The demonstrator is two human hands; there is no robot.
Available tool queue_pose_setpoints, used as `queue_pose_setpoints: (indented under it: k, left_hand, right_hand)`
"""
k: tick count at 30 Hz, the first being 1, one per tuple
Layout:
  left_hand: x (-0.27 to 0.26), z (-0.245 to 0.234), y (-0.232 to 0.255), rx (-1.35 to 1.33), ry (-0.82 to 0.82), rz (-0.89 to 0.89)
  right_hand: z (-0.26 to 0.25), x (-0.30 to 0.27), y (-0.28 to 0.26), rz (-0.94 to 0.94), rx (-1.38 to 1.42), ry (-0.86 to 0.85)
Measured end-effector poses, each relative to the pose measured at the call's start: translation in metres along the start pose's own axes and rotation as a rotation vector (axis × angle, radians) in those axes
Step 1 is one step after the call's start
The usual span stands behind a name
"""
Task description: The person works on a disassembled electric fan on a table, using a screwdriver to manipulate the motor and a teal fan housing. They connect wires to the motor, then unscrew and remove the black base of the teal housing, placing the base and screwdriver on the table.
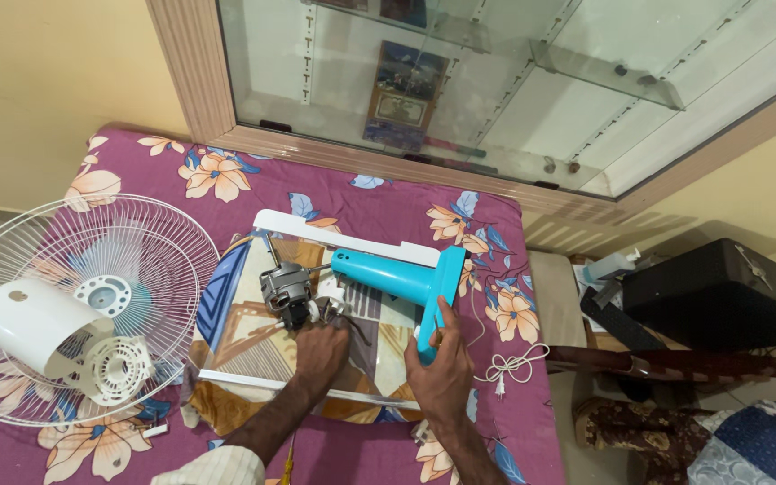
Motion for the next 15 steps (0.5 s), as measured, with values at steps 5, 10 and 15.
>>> queue_pose_setpoints:
  k: [5, 10, 15]
  left_hand:
    - [0.002, 0.015, 0.005, 0.202, -0.171, 0.187]
    - [0.007, 0.018, 0.011, 0.454, -0.241, 0.374]
    - [0.009, 0.008, 0.003, 0.471, -0.196, 0.333]
  right_hand:
    - [0.000, 0.000, 0.000, -0.028, 0.016, -0.012]
    - [0.001, -0.003, 0.001, -0.015, 0.014, -0.024]
    - [0.001, -0.003, 0.004, -0.032, -0.002, -0.034]
Point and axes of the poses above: each hand's wrist, its own x-axis towards the middle knuckle, its own z-axis out of the palm, y = z × x, the point moved 2 cm from there along x, towards the middle knuckle, and after that the axes turned 1 degree about y, right-handed, at the moved point
